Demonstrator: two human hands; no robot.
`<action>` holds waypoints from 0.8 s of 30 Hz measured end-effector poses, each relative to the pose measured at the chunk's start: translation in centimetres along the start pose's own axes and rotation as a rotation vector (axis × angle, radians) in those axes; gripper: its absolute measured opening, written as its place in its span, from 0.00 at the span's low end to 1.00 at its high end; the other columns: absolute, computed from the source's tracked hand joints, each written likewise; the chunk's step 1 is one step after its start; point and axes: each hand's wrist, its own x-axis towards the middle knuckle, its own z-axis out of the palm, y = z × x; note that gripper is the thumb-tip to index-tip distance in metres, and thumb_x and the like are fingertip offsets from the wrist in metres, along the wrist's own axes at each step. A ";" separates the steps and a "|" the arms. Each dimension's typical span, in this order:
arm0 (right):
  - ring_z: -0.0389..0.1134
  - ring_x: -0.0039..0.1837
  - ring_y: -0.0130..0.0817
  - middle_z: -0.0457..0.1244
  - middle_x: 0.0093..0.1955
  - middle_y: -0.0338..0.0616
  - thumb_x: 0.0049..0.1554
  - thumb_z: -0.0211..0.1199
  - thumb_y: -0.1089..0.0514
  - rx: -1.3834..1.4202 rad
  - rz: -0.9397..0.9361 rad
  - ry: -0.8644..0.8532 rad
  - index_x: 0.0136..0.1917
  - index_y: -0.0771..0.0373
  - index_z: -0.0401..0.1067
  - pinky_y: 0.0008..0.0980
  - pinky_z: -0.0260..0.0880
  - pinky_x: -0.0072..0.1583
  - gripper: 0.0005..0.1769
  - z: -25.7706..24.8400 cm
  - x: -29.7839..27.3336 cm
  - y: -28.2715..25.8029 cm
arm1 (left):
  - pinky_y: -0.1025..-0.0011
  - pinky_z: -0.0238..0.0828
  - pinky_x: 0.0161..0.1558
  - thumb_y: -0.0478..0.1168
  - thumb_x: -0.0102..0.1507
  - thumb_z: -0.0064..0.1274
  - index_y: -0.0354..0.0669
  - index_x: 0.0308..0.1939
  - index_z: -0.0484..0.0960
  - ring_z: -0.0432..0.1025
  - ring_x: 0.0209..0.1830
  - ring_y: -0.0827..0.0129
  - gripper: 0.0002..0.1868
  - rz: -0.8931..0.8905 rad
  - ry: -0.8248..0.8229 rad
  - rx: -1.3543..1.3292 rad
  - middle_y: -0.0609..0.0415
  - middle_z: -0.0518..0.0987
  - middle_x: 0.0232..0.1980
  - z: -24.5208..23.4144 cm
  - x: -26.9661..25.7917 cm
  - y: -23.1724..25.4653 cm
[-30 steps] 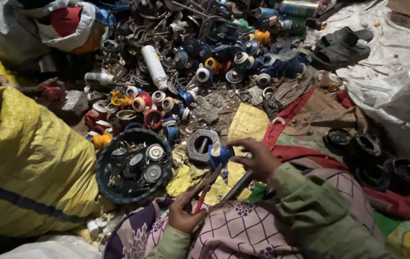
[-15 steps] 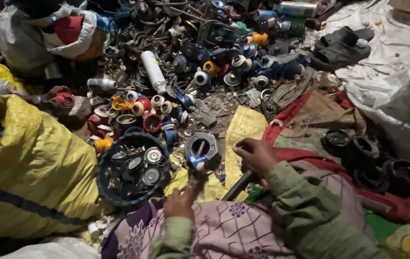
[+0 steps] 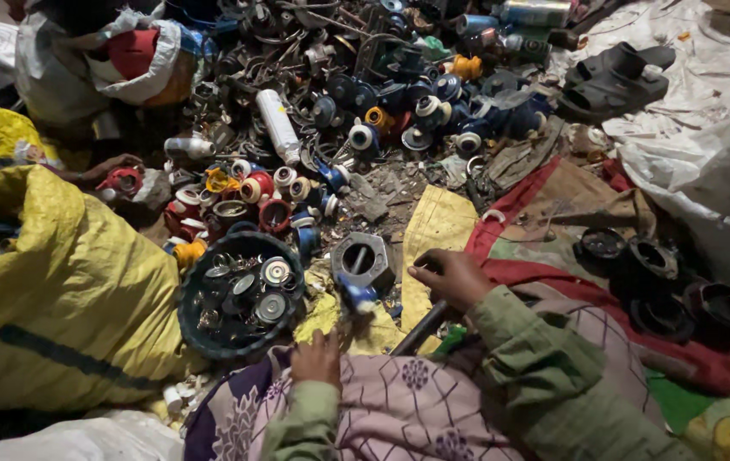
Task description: The person uses a hammer and pliers to strike and adjust a small metal component placed in a metal holder. They repeatedly hit the object and reposition it while surrounded by various metal scraps and parts.
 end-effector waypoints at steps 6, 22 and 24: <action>0.73 0.36 0.34 0.71 0.36 0.49 0.57 0.66 0.41 -0.015 0.092 -0.061 0.53 0.65 0.79 0.36 0.71 0.41 0.24 0.4 -0.4 1.3 | 0.58 0.73 0.46 0.43 0.44 0.71 0.49 0.67 0.76 0.74 0.48 0.50 0.46 -0.071 -0.009 -0.544 0.47 0.76 0.55 -0.9 -0.6 -0.6; 0.59 0.27 0.31 0.57 0.27 0.38 0.62 0.58 0.32 0.700 0.555 -0.211 0.41 0.66 0.75 0.34 0.58 0.30 0.32 5.3 1.9 5.0 | 0.68 0.75 0.32 0.35 0.41 0.61 0.51 0.60 0.82 0.77 0.30 0.62 0.39 -0.049 0.003 -0.978 0.53 0.83 0.49 -4.7 -1.3 0.8; 0.60 0.28 0.33 0.60 0.27 0.41 0.62 0.58 0.33 0.572 0.444 -0.115 0.40 0.69 0.74 0.35 0.58 0.31 0.33 5.5 1.8 4.4 | 0.70 0.76 0.42 0.34 0.42 0.62 0.47 0.61 0.81 0.79 0.41 0.63 0.40 0.071 0.117 -1.081 0.50 0.82 0.50 -3.6 -1.2 0.5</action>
